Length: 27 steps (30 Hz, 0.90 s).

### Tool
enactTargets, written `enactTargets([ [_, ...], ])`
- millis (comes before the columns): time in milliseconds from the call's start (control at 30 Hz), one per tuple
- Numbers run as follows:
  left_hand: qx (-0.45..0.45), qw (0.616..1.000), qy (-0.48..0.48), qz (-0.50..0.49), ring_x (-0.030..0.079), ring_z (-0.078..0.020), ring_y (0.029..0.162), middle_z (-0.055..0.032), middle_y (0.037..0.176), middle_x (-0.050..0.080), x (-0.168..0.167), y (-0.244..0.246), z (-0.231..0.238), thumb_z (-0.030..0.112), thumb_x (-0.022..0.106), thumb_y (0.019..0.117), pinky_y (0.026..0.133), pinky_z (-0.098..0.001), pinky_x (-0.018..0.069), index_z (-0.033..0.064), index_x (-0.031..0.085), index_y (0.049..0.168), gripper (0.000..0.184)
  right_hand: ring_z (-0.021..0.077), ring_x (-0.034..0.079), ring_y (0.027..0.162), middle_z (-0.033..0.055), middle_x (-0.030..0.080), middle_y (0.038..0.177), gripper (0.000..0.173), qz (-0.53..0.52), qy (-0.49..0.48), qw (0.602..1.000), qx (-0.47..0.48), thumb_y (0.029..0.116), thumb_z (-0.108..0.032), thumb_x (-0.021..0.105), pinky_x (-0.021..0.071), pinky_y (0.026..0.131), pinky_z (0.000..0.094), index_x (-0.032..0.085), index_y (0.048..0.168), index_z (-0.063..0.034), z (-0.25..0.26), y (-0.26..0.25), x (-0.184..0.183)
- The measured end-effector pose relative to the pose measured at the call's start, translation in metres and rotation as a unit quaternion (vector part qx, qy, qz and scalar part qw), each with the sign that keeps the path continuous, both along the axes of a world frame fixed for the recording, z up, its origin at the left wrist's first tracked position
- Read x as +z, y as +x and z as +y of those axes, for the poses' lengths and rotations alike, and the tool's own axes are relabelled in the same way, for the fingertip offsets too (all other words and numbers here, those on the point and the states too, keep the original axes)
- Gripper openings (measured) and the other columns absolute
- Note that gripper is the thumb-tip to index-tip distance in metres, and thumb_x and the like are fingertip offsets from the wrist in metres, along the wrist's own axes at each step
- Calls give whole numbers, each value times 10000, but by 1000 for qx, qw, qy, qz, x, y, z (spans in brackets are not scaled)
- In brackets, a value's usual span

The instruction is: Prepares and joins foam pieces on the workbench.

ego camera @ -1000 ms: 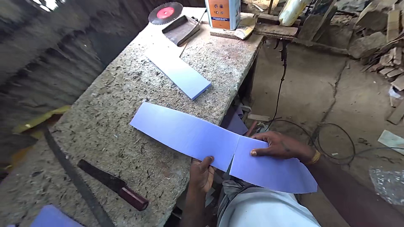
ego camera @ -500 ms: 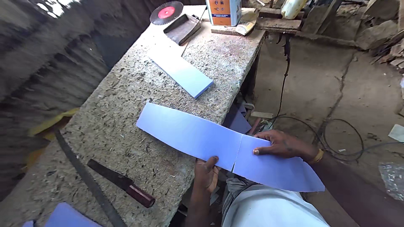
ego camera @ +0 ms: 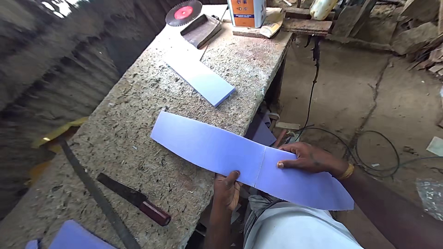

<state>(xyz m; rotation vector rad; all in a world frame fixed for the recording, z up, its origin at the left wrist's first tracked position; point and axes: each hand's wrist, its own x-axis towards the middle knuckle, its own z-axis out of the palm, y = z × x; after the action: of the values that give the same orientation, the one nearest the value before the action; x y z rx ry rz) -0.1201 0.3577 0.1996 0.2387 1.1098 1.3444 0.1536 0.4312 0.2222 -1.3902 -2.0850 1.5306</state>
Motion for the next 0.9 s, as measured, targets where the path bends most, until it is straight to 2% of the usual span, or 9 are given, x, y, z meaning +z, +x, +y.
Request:
enactTargets([
  [200, -5, 1000, -9, 7, 739, -267, 865, -135, 1040, 713, 2, 0, 3, -140, 495, 952, 771, -469, 637, 68, 524, 1244, 361, 90, 702, 760, -37, 738, 880, 255, 12, -6, 1000, -9, 930, -364, 746, 606, 705, 330, 728, 1118, -193, 2, -2, -2],
  [400, 6, 1000, -15, 15, 743, -260, 833, -139, 1011, 715, 4, 3, 7, -154, 490, 956, 736, -451, 643, 55, 513, 1240, 354, 86, 691, 762, -50, 722, 862, 299, -5, 14, 1000, -7, 930, -455, 717, 595, 699, 342, 720, 1087, -201, 5, 0, -9],
  [667, 19, 999, -13, 24, 746, -248, 827, -136, 1000, 722, 12, 11, 10, -135, 491, 967, 738, -436, 647, 42, 541, 1208, 303, 99, 696, 762, -38, 730, 882, 279, 12, -6, 999, -33, 944, -431, 713, 598, 694, 344, 722, 1094, -196, 6, -3, -4],
  [833, 24, 1000, -16, -4, 745, -266, 845, -146, 1017, 713, 15, 10, 11, -126, 484, 970, 747, -463, 644, 50, 524, 1222, 310, 132, 705, 723, 5, 738, 863, 238, 53, -54, 996, -56, 958, -342, 720, 607, 656, 330, 720, 1103, -153, 5, -8, 5],
  [900, 21, 999, -25, -33, 743, -272, 849, -156, 1018, 712, 15, 9, 12, -106, 471, 977, 755, -471, 641, 43, 537, 1209, 284, 130, 706, 746, 2, 738, 887, 246, 63, -59, 995, -42, 957, -332, 724, 609, 679, 330, 713, 1122, -149, 7, -4, 6],
])
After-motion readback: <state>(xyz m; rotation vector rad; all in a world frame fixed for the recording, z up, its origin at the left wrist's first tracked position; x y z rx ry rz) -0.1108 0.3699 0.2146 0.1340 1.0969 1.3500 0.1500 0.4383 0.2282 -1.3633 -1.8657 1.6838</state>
